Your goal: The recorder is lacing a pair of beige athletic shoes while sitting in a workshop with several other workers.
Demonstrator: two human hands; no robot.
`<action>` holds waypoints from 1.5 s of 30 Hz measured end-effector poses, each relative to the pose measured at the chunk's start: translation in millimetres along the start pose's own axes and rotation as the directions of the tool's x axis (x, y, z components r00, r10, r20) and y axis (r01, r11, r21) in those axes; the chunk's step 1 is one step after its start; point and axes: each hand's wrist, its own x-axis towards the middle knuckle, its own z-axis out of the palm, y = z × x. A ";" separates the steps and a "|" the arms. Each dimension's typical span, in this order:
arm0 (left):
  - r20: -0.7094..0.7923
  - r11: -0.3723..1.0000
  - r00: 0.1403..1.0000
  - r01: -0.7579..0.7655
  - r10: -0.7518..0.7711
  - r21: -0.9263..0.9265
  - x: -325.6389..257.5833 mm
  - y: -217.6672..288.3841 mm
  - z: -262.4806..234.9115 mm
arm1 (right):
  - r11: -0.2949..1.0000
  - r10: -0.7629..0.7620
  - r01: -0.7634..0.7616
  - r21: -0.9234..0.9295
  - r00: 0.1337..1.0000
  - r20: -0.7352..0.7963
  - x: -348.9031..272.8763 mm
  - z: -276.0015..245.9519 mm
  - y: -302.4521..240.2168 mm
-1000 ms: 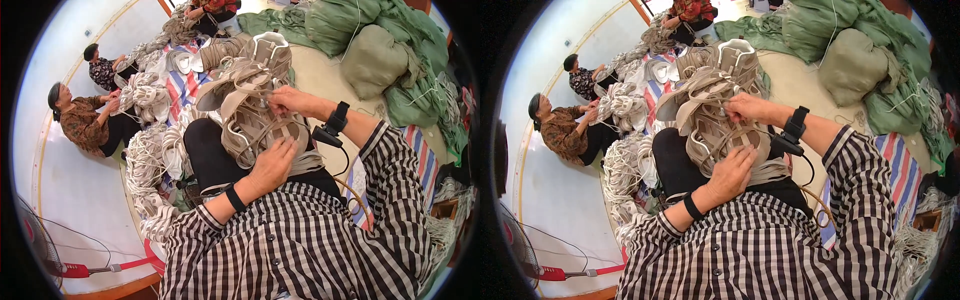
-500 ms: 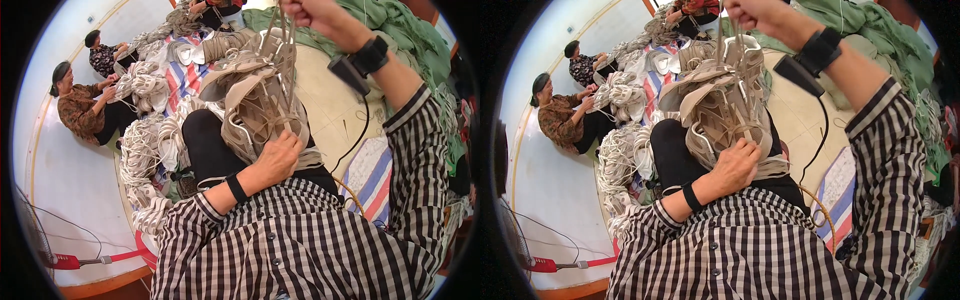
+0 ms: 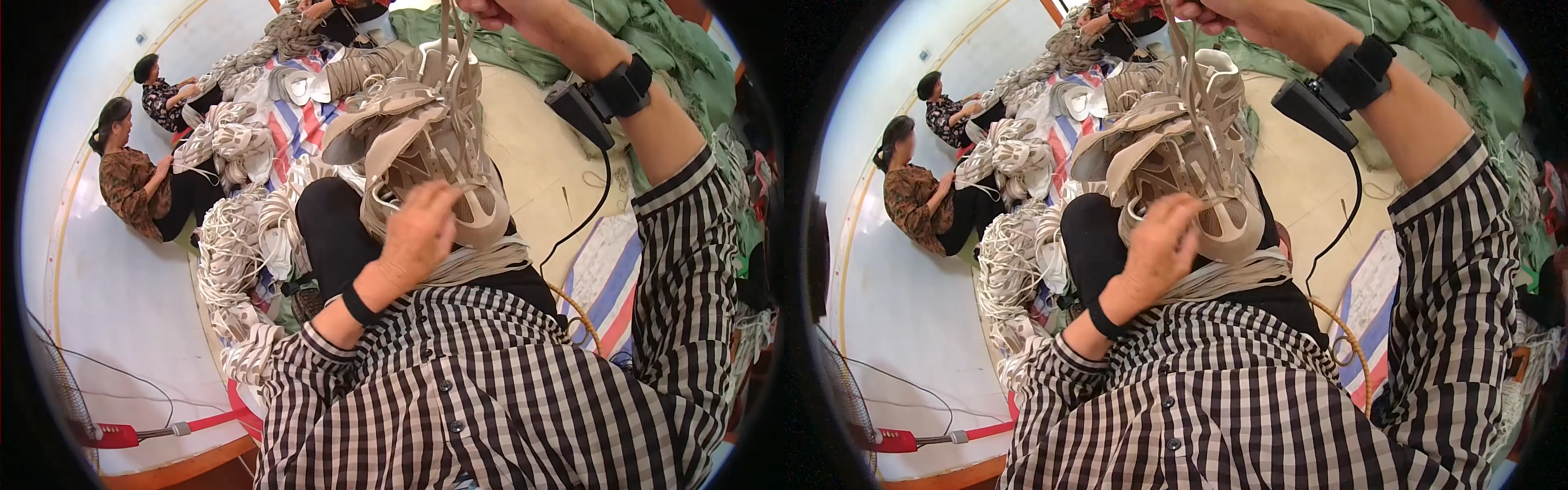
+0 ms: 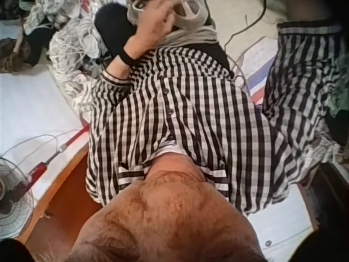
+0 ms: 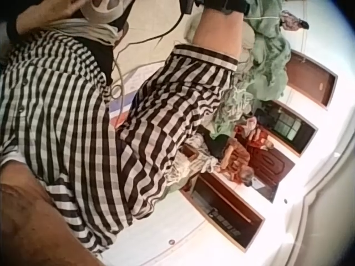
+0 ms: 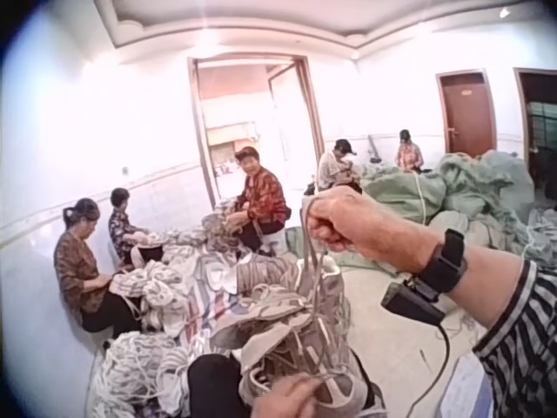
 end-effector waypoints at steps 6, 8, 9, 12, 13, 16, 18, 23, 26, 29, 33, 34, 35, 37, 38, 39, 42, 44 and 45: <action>-0.041 0.978 0.980 0.196 -0.194 0.066 6.6 -30.8 -5.7 | 0.997 0.005 -0.009 0.074 0.998 0.066 -6.6 -12.6 18.0; 0.103 0.951 0.948 0.305 -0.300 -0.040 7.6 -36.9 -5.1 | 0.996 0.015 -0.017 0.085 0.999 0.034 -8.1 -10.8 17.8; 0.109 0.952 0.949 0.303 -0.297 -0.042 7.9 -37.9 -2.4 | 0.996 0.018 -0.020 0.086 0.999 0.028 -9.9 -11.5 16.4; 0.149 0.968 0.963 0.238 -0.224 -0.082 8.8 -35.5 -4.2 | 0.999 -0.002 0.005 0.039 0.995 -0.097 -10.3 -15.0 0.7; 0.190 0.959 0.956 0.251 -0.224 -0.133 10.0 -28.6 -6.7 | 0.998 -0.010 0.017 0.064 0.993 -0.116 -10.9 -21.3 -3.0; 0.178 0.967 0.972 0.187 -0.156 -0.172 14.1 -21.4 -6.0 | 0.992 -0.024 0.042 0.117 0.989 -0.148 -13.0 -36.3 -3.5; 0.122 0.982 0.989 0.107 -0.089 -0.155 18.7 -18.3 -1.5 | 0.988 -0.034 0.057 0.143 0.987 -0.158 -13.6 -45.1 -0.7; -0.049 0.946 0.988 -0.125 0.146 0.300 48.8 -32.2 14.2 | 0.982 -0.121 0.131 0.137 0.990 -0.075 -17.7 -42.2 8.4; -0.175 0.949 0.978 -0.057 0.116 0.311 49.8 -42.9 12.7 | 0.982 -0.093 0.111 0.152 0.988 -0.126 -17.6 -36.4 5.2; -0.056 0.977 0.998 0.054 -0.043 0.207 36.1 -25.5 2.4 | 0.972 -0.030 0.066 0.224 0.986 -0.163 -24.1 -44.3 2.3; 0.137 0.977 0.975 0.188 -0.173 -0.102 24.2 29.4 -21.3 | 0.966 -0.079 0.113 0.232 0.986 -0.149 -25.6 -52.5 12.1; 0.091 0.973 0.984 0.166 -0.153 -0.160 25.5 39.6 -21.3 | 0.969 -0.064 0.099 0.227 0.986 -0.155 -25.9 -52.7 11.5; 0.084 0.976 0.986 0.155 -0.143 -0.152 29.3 43.9 -18.5 | 0.972 -0.049 0.085 0.220 0.986 -0.162 -26.4 -53.0 11.0; 0.059 0.991 0.994 0.096 -0.090 -0.098 36.1 23.0 0.2 | 0.969 -0.066 0.097 0.228 0.988 -0.138 -23.7 -49.5 11.1; 0.039 0.998 0.999 0.038 -0.036 -0.049 44.0 13.6 7.4 | 0.967 -0.078 0.104 0.233 0.990 -0.116 -22.5 -47.7 9.5; 0.065 0.997 0.995 0.078 -0.077 -0.022 48.8 6.7 12.7 | 0.967 -0.081 0.107 0.230 0.990 -0.119 -21.4 -46.5 6.9; 0.170 0.977 0.982 0.042 -0.079 0.208 64.6 -15.9 31.7 | 0.975 -0.134 0.143 0.170 0.989 -0.068 -24.1 -42.9 9.5; 0.208 0.977 0.973 0.056 -0.100 0.208 75.1 -21.7 28.4 | 0.977 -0.113 0.133 0.168 0.986 -0.126 -25.1 -37.8 10.4; 0.303 0.977 0.934 0.146 -0.189 0.157 79.1 -25.4 24.6 | 0.976 -0.111 0.131 0.174 0.986 -0.123 -23.2 -37.7 13.4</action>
